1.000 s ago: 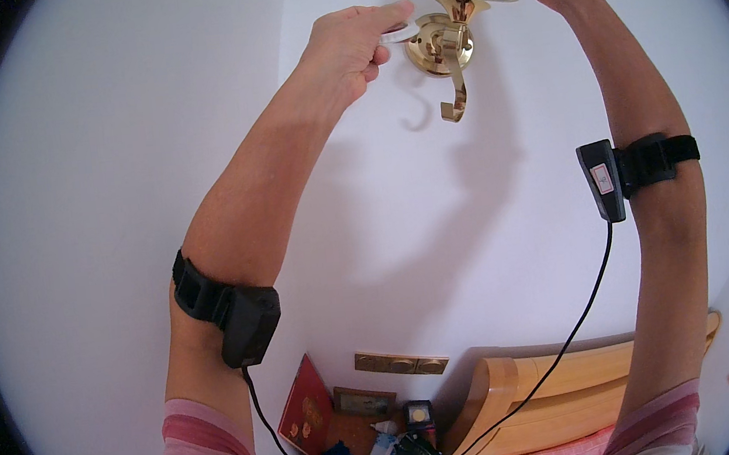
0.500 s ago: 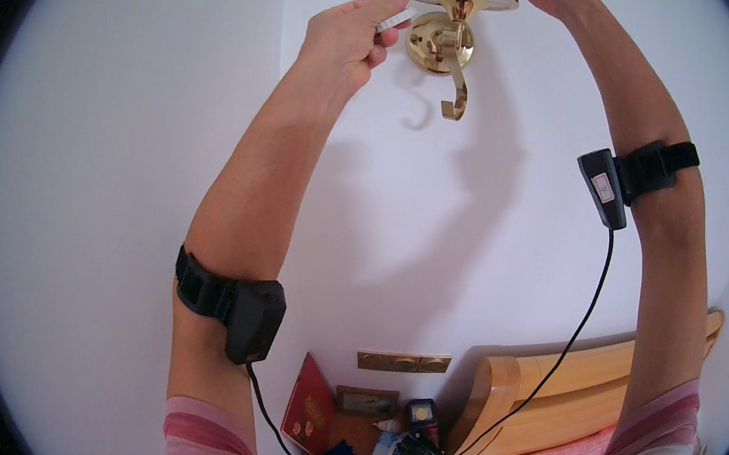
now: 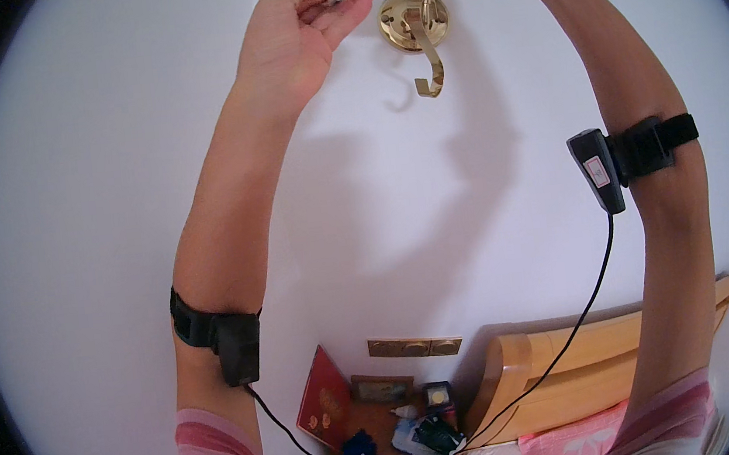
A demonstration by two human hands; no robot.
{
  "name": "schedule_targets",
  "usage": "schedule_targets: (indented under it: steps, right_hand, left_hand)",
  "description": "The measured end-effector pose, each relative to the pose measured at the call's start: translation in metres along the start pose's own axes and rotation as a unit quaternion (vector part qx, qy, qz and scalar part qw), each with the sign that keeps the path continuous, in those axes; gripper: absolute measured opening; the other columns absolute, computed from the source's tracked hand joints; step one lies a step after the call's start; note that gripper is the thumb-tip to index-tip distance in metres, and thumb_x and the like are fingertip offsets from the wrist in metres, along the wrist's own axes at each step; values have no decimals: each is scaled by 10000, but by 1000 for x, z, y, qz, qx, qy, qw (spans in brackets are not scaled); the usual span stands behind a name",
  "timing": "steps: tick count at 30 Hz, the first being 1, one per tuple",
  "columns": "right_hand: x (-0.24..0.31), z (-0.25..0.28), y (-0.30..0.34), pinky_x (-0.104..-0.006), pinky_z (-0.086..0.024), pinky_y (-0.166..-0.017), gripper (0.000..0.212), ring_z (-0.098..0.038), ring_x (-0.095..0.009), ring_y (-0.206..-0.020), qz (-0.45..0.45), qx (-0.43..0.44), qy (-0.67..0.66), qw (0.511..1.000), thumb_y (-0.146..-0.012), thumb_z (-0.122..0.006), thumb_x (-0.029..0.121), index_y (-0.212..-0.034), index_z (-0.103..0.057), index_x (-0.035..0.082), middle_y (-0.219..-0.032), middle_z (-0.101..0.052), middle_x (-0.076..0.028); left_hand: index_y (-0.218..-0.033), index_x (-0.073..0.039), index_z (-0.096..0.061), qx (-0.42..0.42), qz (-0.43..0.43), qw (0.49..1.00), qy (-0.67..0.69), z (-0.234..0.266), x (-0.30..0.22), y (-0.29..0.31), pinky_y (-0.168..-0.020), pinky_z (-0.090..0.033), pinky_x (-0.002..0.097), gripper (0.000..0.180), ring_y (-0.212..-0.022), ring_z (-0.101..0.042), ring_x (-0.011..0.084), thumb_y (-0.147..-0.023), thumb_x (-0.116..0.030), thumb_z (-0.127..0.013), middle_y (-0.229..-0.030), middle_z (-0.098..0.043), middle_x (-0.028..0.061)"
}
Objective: The person wipes a wall lamp shade with a blue cloth, carries it to a bedroom, and installs it onto a wall-mounted fixture. They then place a light bulb into the socket and secure the shade.
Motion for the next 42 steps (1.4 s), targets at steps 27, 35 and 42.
schedule_targets:
  steps: [27,35,42]
  right_hand:
    - [-30,-13,156,-237,-601,-728,189,-717,-109,-840,175,-193,24,965,-971,-712,99,-1143,-718,20,-958,-763,-55]
    - [-62,17,178,-299,-610,-724,267,-732,-169,-773,203,-342,-15,918,-993,-652,100,-1249,-662,21,-888,-757,-88]
    - [-25,-14,168,-313,-590,-681,140,-750,-192,-734,212,-406,143,877,-932,-695,105,-1043,-720,24,-876,-768,-118]
  left_hand:
    - [-1142,-32,-619,45,-1,981,-187,-110,11,11,-811,-490,273,388,-902,-652,102,-896,-280,-787,-972,-731,46]
    - [-1274,1,-614,-71,45,938,-337,-134,40,6,-797,-533,293,413,-949,-661,150,-954,-256,-668,-1076,-719,103]
    - [-1381,43,-604,-65,-29,926,-371,-101,35,8,-769,-506,265,450,-875,-625,136,-1011,-212,-571,-1044,-714,86]
Point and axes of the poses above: each hand's wrist, its own y-axis away from the middle knuckle, its own z-axis out of the back of the hand, x = y × z, the point moved 5 cm from there along -y, towards the middle knuckle
